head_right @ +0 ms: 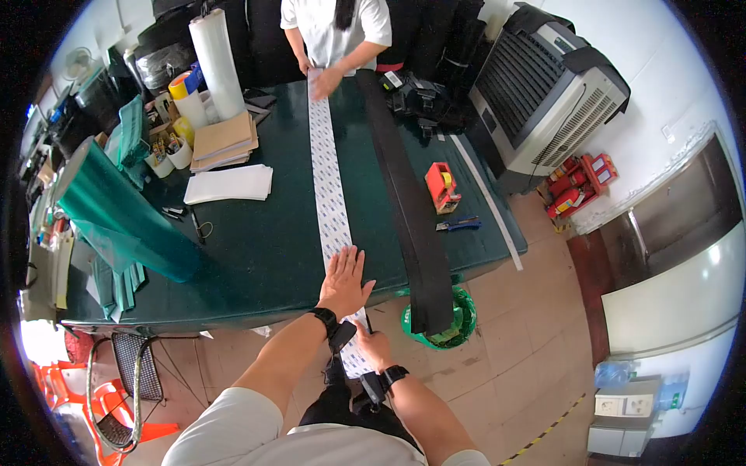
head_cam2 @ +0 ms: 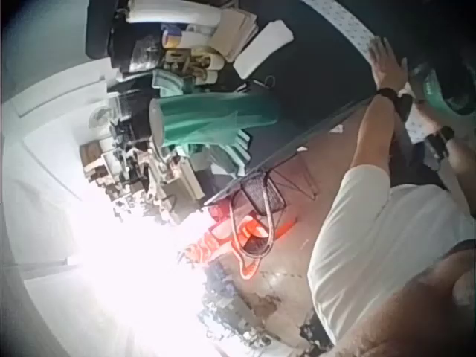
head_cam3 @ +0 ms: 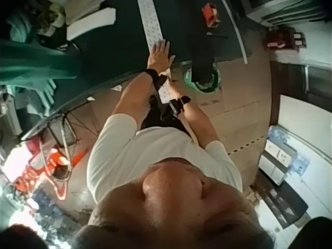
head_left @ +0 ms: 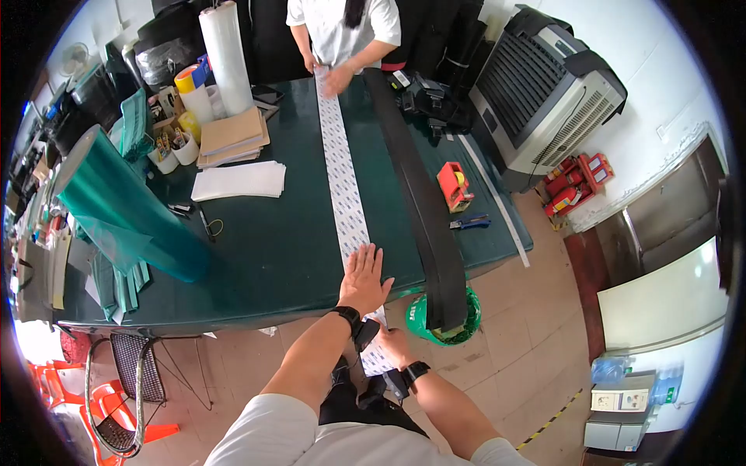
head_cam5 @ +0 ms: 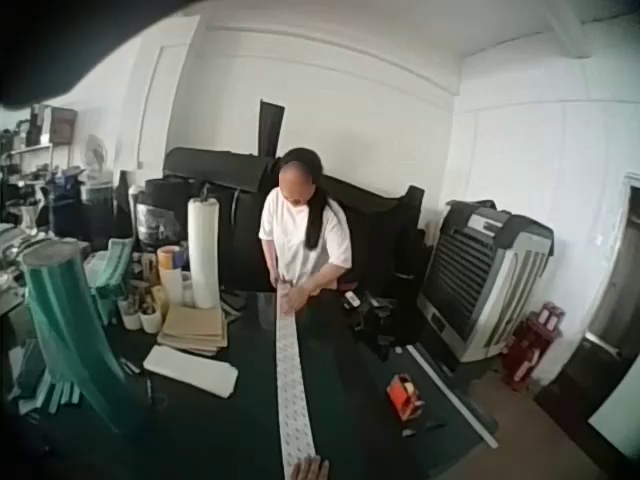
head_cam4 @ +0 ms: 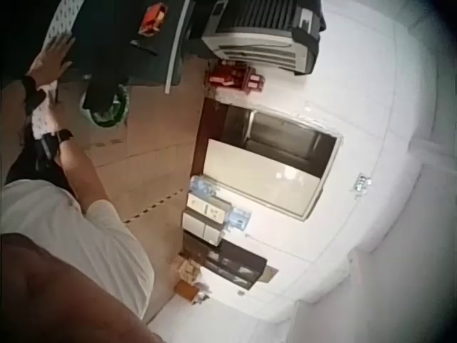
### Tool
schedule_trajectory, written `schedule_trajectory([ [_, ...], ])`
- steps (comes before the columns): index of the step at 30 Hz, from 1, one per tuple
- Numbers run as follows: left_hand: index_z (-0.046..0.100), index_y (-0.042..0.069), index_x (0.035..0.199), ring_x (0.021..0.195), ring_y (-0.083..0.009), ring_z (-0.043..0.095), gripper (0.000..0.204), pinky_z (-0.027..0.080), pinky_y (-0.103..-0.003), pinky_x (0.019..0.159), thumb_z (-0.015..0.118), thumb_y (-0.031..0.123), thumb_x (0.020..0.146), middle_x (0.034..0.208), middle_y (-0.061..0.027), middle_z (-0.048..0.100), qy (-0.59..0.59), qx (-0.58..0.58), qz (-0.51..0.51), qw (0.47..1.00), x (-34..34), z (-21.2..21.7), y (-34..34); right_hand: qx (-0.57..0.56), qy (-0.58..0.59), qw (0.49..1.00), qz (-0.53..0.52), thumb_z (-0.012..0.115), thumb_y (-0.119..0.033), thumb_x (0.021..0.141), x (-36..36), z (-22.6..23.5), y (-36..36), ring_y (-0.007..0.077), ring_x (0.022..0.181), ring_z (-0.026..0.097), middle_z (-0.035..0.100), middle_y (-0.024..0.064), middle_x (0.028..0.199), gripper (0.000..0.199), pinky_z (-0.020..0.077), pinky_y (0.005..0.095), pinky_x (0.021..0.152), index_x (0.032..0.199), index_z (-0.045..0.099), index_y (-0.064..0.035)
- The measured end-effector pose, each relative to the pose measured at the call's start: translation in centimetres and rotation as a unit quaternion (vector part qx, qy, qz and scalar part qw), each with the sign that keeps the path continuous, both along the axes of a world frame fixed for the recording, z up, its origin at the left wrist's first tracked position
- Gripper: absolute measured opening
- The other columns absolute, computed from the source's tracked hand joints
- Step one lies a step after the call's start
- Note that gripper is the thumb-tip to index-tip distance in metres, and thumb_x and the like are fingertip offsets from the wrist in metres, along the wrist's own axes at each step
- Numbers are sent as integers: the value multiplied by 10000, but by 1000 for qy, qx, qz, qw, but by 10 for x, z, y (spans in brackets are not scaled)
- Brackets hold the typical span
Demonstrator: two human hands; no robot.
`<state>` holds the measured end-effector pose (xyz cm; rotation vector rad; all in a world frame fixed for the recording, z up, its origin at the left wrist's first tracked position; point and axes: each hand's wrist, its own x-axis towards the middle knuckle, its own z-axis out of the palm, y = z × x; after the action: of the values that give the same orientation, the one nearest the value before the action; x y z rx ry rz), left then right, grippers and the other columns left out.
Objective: The person pulls a length of adhesive tape from a roll and presses it onto a strip of black material on the table. They smooth the tape down by hand, cut it with a tool, and repeat the process.
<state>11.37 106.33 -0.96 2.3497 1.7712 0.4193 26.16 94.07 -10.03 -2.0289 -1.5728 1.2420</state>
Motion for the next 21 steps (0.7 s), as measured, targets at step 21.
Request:
schedule_trajectory([
  [21,362,-64,1474,1437,-422,316,706,233,-492,1197,520,415,979,1520,-266,380,-59,48,6,997,2,-11,-48,37,32,994,94,394,-730,922,-4,38,21,459,789,673,656,306,758,848,499,537,691,935,690,65],
])
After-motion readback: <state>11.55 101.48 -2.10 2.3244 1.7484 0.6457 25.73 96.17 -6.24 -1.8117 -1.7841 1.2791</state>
